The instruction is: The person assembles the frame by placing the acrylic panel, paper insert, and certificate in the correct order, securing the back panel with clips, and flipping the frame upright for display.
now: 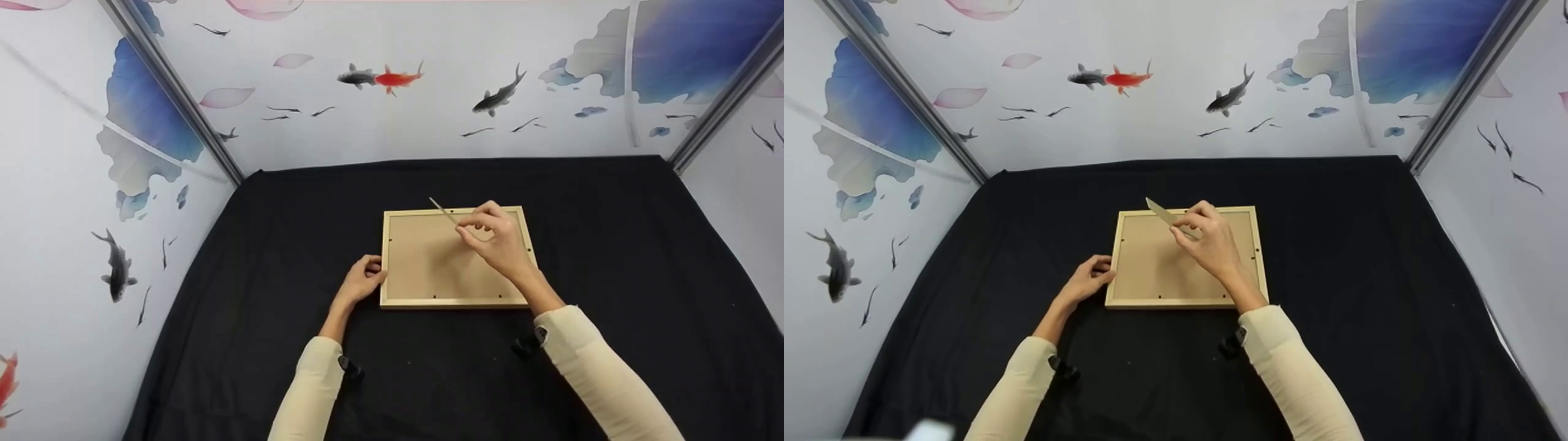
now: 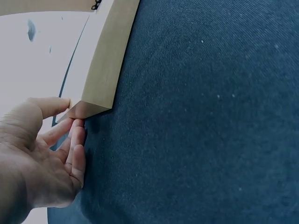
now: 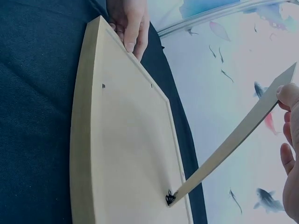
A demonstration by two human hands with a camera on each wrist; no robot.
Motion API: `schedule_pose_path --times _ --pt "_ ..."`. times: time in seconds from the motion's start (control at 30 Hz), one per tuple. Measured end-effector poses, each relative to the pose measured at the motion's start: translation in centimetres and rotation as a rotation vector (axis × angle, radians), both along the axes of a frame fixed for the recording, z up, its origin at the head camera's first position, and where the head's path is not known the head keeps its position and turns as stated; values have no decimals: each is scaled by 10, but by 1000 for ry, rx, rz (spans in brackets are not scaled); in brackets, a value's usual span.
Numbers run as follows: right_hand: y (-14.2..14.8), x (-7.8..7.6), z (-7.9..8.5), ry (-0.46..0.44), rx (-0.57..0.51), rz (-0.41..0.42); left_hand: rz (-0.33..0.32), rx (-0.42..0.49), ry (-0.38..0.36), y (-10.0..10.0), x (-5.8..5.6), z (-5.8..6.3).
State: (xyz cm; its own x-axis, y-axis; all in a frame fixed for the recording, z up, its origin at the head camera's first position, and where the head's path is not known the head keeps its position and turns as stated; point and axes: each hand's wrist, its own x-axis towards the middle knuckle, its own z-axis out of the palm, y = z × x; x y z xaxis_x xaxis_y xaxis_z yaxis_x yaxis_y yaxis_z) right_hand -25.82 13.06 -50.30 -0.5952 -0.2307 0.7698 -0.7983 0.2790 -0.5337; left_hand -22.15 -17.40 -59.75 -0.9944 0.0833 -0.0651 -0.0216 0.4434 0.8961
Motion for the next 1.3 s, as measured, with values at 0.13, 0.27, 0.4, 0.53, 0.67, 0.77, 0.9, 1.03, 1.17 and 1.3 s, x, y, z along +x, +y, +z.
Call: schedule_pose_path --times 0.13,0.27,0.4,0.53,0.67,0.77,0.9,1.03,1.17,1.3 --pt "-3 8 8 5 -7 -6 3 -72 -11 3 1 0" --pt "-8 18 20 -7 -24 3 16 -134 -29 5 2 2" --pt "-6 11 11 -4 -22 -20 47 -192 -48 10 1 7" --pt "-2 0 -1 0 -16 -56 82 -228 -81 16 -3 15" --pt "1 -4 -4 10 -8 -73 107 -200 -127 22 -5 21" --pt "1 -3 -2 16 -7 -75 132 -181 -142 25 -4 22" --pt "0 2 9 12 -34 -52 157 -132 -156 27 -2 23" --pt "-3 14 29 4 -62 -42 124 -28 -190 27 -1 26" --pt "-3 20 38 12 -71 -56 62 104 -240 24 -1 25" --pt "1 19 39 32 -82 -66 20 245 -288 18 1 20"
